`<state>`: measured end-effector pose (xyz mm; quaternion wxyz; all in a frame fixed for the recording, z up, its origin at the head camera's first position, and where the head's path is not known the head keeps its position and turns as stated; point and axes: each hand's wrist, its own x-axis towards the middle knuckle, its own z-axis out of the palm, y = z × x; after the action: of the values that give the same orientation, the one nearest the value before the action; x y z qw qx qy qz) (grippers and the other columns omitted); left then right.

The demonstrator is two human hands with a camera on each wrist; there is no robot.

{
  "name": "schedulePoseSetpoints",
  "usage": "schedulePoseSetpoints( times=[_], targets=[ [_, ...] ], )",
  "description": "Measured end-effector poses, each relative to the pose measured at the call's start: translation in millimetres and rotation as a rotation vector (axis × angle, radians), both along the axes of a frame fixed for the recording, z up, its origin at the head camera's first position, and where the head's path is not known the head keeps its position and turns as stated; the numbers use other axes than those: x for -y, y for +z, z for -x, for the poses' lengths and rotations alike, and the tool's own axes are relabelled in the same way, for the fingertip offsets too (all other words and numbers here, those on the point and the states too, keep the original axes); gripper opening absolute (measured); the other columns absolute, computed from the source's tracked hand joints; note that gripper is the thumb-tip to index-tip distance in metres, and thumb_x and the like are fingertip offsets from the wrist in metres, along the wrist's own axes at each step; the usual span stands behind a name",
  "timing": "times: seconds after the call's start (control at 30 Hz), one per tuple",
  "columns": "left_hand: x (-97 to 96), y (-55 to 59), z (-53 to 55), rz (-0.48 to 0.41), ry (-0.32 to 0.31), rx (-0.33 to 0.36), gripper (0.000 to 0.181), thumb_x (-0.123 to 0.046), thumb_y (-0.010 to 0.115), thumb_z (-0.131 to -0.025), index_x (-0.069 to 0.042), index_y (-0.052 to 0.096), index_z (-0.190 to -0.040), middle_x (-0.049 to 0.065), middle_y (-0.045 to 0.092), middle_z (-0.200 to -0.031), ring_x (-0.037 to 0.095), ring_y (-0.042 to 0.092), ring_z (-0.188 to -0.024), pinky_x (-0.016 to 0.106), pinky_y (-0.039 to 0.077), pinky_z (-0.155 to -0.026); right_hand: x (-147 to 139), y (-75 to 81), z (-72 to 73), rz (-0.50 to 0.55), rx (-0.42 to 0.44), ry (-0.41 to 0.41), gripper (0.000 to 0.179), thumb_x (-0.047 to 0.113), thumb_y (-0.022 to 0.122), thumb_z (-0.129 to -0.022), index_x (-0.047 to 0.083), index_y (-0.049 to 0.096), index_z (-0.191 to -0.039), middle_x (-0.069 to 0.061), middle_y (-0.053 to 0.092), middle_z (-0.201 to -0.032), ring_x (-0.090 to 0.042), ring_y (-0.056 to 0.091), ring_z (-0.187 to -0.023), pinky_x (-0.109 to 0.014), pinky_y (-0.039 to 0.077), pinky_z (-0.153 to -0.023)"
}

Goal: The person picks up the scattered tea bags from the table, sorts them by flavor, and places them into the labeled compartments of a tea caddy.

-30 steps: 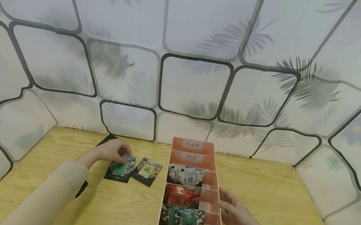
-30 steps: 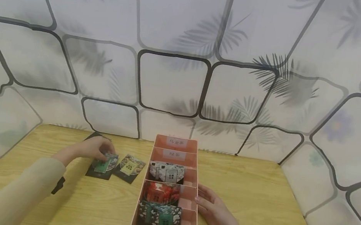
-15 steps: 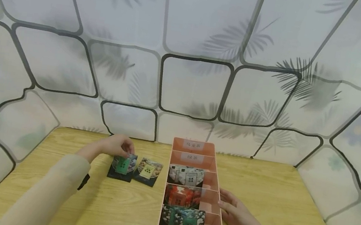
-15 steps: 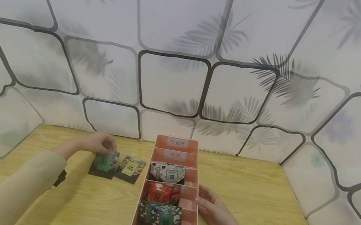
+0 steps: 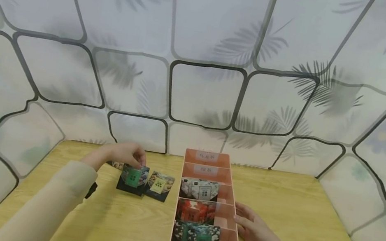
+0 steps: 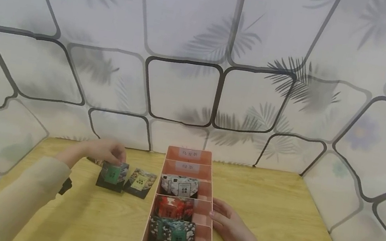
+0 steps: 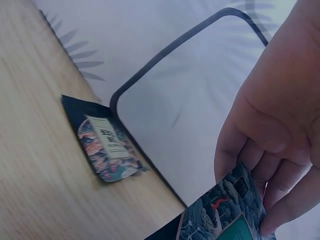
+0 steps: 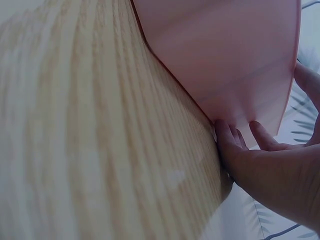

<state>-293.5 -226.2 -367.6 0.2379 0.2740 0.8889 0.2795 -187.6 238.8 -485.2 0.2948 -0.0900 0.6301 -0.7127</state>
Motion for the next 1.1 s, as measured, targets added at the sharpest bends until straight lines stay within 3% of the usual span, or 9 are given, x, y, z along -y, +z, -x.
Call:
schedulePoseSetpoints(
  times=[0.3, 0.5, 0.73, 0.93, 1.1],
  targets=[
    [-15.9, 21.0, 6.4, -0.051, -0.015, -0.074, 0.008, 0.000, 0.067, -0.101, 0.003, 0.074, -0.105, 0.017, 0.077, -0.102, 0.017, 0.074, -0.092, 0.033, 0.062, -0.082, 0, -0.4, 0.7, -0.007, 0.003, -0.002, 0.085, 0.025, 0.052, -0.112, -0.012, -0.005, -0.164, -0.039, 0.002, -0.170, -0.003, 0.052, -0.131, -0.018, 0.048, -0.107],
    [-34.9, 29.7, 14.0, -0.079, 0.002, -0.158, 0.009, -0.001, 0.068, -0.100, 0.002, 0.076, -0.105, 0.015, 0.078, -0.102, 0.019, 0.075, -0.095, 0.033, 0.062, -0.085, -1, -0.9, 0.4, 0.005, 0.003, -0.001, 0.085, 0.024, 0.051, -0.113, -0.012, -0.005, -0.164, -0.039, 0.004, -0.170, -0.001, 0.054, -0.128, -0.018, 0.048, -0.107],
    [-59.7, 41.9, 16.0, -0.099, 0.014, -0.206, 0.009, -0.003, 0.068, -0.101, -0.002, 0.076, -0.105, 0.012, 0.077, -0.104, 0.017, 0.074, -0.095, 0.034, 0.061, -0.086, -1, -0.8, 0.6, 0.005, 0.006, -0.014, 0.084, 0.022, 0.052, -0.112, -0.012, -0.004, -0.164, -0.037, 0.009, -0.170, 0.001, 0.055, -0.126, -0.018, 0.048, -0.107],
    [-79.9, 47.9, 19.3, -0.143, 0.024, -0.241, 0.011, -0.005, 0.067, -0.103, -0.003, 0.076, -0.108, 0.012, 0.078, -0.105, 0.017, 0.073, -0.093, 0.032, 0.060, -0.083, 0, -0.7, 0.2, 0.011, -0.002, -0.003, 0.086, 0.023, 0.053, -0.112, -0.013, -0.005, -0.164, -0.039, 0.006, -0.169, 0.001, 0.055, -0.126, -0.018, 0.048, -0.107],
    [-98.4, 46.6, 21.4, -0.205, 0.051, -0.268, 0.012, -0.005, 0.068, -0.103, -0.002, 0.076, -0.111, 0.014, 0.077, -0.108, 0.020, 0.074, -0.096, 0.033, 0.061, -0.085, 0, -0.6, 0.2, 0.010, 0.006, -0.002, 0.084, 0.022, 0.051, -0.113, -0.013, -0.006, -0.164, -0.039, 0.003, -0.170, 0.002, 0.054, -0.126, -0.017, 0.048, -0.107]
  ],
)
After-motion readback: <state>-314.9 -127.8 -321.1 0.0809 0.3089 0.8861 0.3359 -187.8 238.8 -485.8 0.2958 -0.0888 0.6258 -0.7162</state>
